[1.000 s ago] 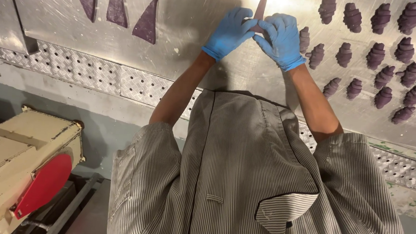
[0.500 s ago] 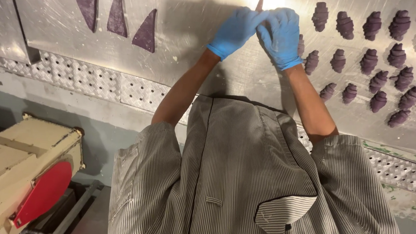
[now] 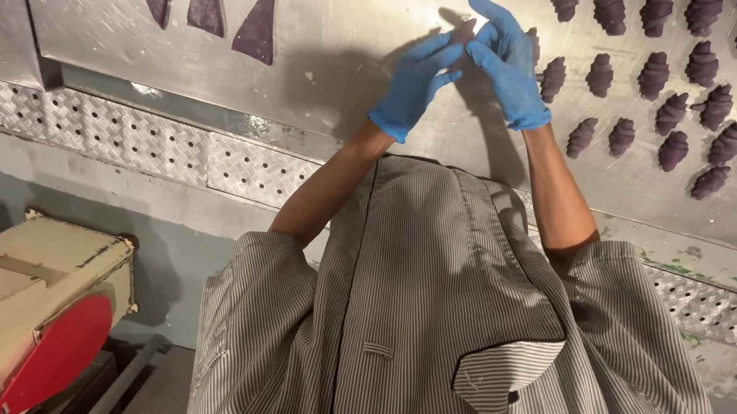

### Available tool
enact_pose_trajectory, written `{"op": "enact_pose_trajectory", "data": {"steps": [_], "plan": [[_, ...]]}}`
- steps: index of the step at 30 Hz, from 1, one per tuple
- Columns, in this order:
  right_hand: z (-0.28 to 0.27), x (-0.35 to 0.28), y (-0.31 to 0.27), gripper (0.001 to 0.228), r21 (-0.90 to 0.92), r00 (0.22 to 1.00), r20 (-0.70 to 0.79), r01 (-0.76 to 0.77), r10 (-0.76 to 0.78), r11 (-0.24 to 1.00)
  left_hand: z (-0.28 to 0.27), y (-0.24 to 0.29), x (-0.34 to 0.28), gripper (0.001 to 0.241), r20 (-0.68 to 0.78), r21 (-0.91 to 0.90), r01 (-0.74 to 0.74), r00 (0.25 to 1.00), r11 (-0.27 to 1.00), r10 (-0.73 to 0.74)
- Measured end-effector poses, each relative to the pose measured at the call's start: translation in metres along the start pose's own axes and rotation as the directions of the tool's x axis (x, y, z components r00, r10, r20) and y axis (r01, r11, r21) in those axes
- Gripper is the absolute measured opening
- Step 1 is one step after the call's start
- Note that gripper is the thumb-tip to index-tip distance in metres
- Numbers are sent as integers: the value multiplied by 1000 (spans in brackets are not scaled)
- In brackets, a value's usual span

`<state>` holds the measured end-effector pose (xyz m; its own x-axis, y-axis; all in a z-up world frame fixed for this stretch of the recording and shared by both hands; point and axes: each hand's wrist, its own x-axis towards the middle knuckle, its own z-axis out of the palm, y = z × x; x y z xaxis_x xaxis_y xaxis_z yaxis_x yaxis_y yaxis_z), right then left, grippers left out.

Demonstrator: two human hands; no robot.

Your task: Rolling purple dough triangles into croissant shapes and placing them on a tray.

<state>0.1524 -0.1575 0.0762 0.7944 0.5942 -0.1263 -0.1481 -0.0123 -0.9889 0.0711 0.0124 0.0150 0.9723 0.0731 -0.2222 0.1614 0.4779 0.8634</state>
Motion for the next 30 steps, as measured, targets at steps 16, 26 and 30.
{"op": "enact_pose_trajectory", "data": {"steps": [16, 26, 30], "plan": [[6, -47, -32, 58, 10, 992, -108, 58, -57, 998, 35, 17, -33, 33, 38, -117, 106, 994, 987, -103], [12, -53, -37, 53, 33, 988, -139, 76, -71, 997, 51, 28, -40, 35, 52, -232, 102, 994, 967, -93], [3, -51, -25, 54, 7, 980, -154, 125, -122, 992, 52, 24, -36, 37, 21, -229, 78, 997, 970, -76]]}}
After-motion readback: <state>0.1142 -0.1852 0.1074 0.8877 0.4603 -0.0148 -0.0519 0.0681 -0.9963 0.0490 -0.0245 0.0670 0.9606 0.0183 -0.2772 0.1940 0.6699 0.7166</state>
